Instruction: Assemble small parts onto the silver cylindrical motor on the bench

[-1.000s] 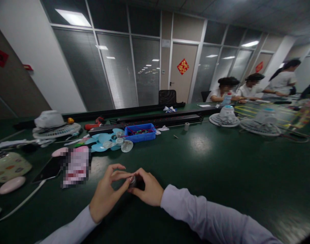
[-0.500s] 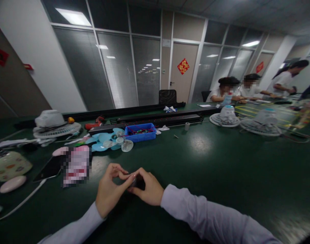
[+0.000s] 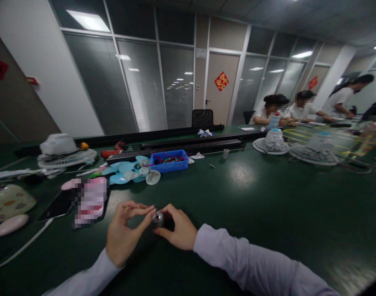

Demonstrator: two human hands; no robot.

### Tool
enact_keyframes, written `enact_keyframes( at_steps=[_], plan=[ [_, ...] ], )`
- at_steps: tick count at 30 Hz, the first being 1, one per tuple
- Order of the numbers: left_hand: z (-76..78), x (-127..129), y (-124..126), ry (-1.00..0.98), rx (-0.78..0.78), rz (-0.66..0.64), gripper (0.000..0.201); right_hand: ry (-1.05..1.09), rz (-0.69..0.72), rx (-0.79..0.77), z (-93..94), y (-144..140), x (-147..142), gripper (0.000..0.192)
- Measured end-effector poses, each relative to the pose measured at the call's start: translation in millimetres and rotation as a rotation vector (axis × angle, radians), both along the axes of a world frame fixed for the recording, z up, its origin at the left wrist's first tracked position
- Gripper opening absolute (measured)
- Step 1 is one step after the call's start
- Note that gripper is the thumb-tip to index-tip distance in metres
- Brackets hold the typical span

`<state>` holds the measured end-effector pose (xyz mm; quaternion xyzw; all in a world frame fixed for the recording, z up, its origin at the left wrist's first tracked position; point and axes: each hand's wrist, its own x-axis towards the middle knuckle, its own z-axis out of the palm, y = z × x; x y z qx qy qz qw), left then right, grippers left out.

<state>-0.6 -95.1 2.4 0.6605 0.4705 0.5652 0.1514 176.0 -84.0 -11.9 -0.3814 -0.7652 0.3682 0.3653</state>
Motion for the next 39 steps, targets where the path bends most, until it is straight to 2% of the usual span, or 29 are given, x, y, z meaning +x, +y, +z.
enact_keyframes(
  at_steps=[3,8,10,12,14,17,21,24,27,30,35,39],
  plan=[
    [-4.8,-21.4,-9.0,0.016,0.017,0.083,0.021,-0.014,-0.002,-0.018,-0.5,-0.3,0.6,0.035],
    [-32.7,-78.5,-32.8,0.298,-0.209,-0.008,0.033,-0.027,-0.001,-0.045,3.0,-1.4,2.1,0.036],
    [-42.1,-95.4,-37.4,0.402,-0.232,0.002,0.033,-0.025,0.002,-0.049,4.9,-1.8,2.8,0.036],
    [-45.3,-103.0,-38.1,0.459,-0.239,-0.002,0.033,-0.022,0.005,-0.049,6.4,-2.1,3.1,0.036],
    [-41.8,-100.6,-37.6,0.466,-0.256,-0.024,0.032,-0.018,0.009,-0.047,7.1,-2.3,2.9,0.036],
    [-28.5,-82.2,-37.7,0.352,-0.271,0.012,0.03,-0.009,0.021,-0.044,6.1,-2.3,1.4,0.034],
    [-9.9,-44.5,-33.1,0.083,-0.109,0.13,0.029,0.008,0.038,-0.034,2.5,-1.2,-0.2,0.031],
    [-1.3,-18.8,-23.7,-0.004,-0.091,0.025,0.028,0.012,0.048,-0.018,0.6,-0.5,0.0,0.029],
    [3.8,-3.1,-14.9,-0.008,-0.127,-0.084,0.031,0.004,0.042,0.003,0.3,-0.5,0.6,0.027],
    [7.2,1.9,-10.4,0.008,-0.158,-0.141,0.028,0.0,0.031,0.016,0.4,-0.5,0.8,0.026],
    [12.2,0.3,-8.1,0.062,-0.173,-0.163,0.024,0.012,0.028,0.012,-1.5,0.4,-0.1,0.025],
    [10.2,-0.7,-6.2,0.088,-0.189,-0.206,0.024,0.028,0.028,0.007,-0.7,-0.1,-0.3,0.025]
  ],
)
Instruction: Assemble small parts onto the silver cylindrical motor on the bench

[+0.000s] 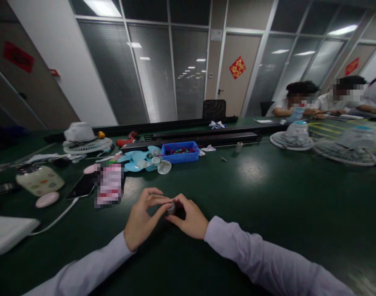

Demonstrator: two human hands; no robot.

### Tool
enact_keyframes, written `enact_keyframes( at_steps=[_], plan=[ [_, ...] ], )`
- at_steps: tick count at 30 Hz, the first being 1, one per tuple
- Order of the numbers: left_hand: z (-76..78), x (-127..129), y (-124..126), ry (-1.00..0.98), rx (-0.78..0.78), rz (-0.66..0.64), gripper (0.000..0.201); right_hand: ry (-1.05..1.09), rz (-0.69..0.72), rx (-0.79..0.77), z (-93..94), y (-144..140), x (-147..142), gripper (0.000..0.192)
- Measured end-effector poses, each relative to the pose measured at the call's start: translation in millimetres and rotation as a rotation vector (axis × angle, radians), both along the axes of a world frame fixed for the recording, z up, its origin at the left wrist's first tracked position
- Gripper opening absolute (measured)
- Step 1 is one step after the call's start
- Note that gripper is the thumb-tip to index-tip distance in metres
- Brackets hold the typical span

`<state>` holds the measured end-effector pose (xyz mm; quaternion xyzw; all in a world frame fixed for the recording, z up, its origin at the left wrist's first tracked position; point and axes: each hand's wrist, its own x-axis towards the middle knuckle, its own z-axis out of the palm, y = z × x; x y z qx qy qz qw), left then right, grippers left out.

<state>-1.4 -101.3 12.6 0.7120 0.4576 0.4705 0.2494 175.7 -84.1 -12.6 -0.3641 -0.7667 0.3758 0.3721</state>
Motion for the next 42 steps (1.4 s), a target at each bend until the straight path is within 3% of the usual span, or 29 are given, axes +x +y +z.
enact_keyframes(
  at_steps=[6,10,24,33,37,42],
  plan=[
    [-23.2,-7.5,0.7,-0.116,-0.063,-0.061,0.046,0.059,0.028,0.011,12.1,-4.8,2.4,0.041],
    [-32.9,-6.4,1.7,-0.14,-0.167,-0.112,0.059,0.065,0.016,0.043,16.4,-3.5,2.0,0.025],
    [-25.1,-0.1,-2.5,-0.059,-0.233,-0.151,0.056,0.089,-0.126,0.089,17.3,1.8,-6.0,0.006],
    [-25.7,0.6,-1.9,-0.055,-0.224,-0.158,0.052,0.066,-0.094,0.14,25.4,2.1,-5.0,0.007],
    [-26.3,0.3,-2.1,-0.05,-0.227,-0.155,0.053,0.046,-0.096,0.154,27.0,7.8,9.6,0.008],
    [-27.0,-0.1,-2.7,-0.047,-0.221,-0.151,0.053,-0.095,-0.014,0.115,19.1,10.1,49.3,0.01]
  ],
)
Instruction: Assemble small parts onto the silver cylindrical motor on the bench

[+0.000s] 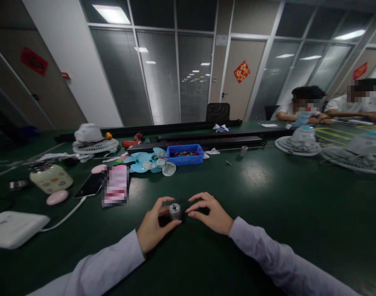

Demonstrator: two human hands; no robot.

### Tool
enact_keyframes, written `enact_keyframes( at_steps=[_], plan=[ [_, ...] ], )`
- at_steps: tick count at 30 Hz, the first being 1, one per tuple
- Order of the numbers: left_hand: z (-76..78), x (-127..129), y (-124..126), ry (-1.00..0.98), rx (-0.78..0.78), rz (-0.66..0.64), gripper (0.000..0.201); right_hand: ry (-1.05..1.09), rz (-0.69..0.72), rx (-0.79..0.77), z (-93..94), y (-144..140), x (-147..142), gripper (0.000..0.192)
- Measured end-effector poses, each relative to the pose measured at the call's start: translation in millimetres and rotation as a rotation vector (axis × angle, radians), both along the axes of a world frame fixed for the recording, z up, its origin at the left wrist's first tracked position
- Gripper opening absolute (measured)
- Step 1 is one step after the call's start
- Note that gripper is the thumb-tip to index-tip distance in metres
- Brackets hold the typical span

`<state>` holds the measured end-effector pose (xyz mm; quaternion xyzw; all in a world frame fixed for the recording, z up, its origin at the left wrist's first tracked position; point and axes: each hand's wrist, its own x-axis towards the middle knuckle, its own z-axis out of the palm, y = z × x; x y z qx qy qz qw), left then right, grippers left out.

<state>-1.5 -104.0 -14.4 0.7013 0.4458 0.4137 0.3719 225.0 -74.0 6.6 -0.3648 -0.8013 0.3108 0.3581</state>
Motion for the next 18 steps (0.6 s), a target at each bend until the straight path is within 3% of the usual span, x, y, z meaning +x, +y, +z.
enact_keyframes(
  at_steps=[4,8,15,18],
  plan=[
    [1.5,-0.2,-0.6,0.004,0.001,0.01,0.053,-0.164,0.014,-0.003,-5.4,-4.1,27.9,0.014],
    [2.0,-0.2,-0.8,0.021,-0.002,0.019,0.054,-0.305,0.053,0.018,-5.6,-7.7,38.1,0.016],
    [-0.3,-0.7,0.5,0.045,-0.025,0.009,0.056,-0.26,0.103,0.0,-10.0,-6.3,36.2,0.031],
    [0.1,-1.3,0.5,0.051,-0.033,0.006,0.056,-0.191,0.098,-0.042,-12.7,-5.8,35.5,0.023]
  ],
)
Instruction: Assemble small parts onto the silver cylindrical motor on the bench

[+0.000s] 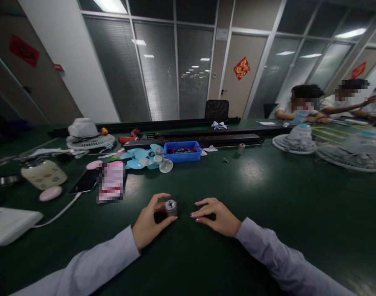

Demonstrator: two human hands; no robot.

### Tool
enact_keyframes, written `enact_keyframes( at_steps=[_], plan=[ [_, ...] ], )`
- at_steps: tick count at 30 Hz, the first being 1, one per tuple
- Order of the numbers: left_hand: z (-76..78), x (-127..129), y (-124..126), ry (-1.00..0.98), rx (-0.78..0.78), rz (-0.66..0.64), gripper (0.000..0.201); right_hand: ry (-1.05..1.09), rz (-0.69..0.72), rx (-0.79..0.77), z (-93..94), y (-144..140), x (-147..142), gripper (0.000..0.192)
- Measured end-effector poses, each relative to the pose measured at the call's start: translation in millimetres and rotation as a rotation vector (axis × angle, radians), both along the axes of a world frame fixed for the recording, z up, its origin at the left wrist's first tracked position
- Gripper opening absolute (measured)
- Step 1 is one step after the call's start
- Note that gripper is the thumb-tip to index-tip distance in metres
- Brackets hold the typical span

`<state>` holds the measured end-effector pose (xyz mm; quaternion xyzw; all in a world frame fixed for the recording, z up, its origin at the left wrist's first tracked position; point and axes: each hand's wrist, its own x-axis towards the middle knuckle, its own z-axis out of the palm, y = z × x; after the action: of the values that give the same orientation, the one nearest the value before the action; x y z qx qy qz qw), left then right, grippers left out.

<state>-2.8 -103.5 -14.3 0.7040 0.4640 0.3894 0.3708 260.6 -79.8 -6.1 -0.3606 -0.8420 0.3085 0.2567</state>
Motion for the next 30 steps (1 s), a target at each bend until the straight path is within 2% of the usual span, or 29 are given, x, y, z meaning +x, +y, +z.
enact_keyframes(
  at_steps=[4,8,13,17,27,30],
  plan=[
    [2.4,0.0,-0.7,-0.002,-0.01,-0.004,0.056,0.095,-0.092,0.001,5.9,1.8,-6.7,0.015],
    [4.2,0.6,-0.7,-0.012,-0.009,-0.015,0.055,0.235,-0.166,0.011,25.0,4.3,-30.6,0.019],
    [3.0,0.6,0.6,-0.023,0.014,-0.037,0.054,0.327,-0.109,0.011,40.3,3.0,-68.8,0.019],
    [1.1,-0.3,0.7,-0.024,0.033,-0.042,0.054,0.338,-0.076,0.025,37.7,2.2,-82.7,0.011],
    [-1.2,-0.4,1.3,-0.026,0.031,-0.045,0.054,0.35,-0.066,0.0,29.5,5.0,-83.9,0.01],
    [-2.3,-0.4,2.2,-0.024,0.037,-0.046,0.056,0.373,-0.05,-0.03,28.2,3.9,-84.0,0.02]
  ],
)
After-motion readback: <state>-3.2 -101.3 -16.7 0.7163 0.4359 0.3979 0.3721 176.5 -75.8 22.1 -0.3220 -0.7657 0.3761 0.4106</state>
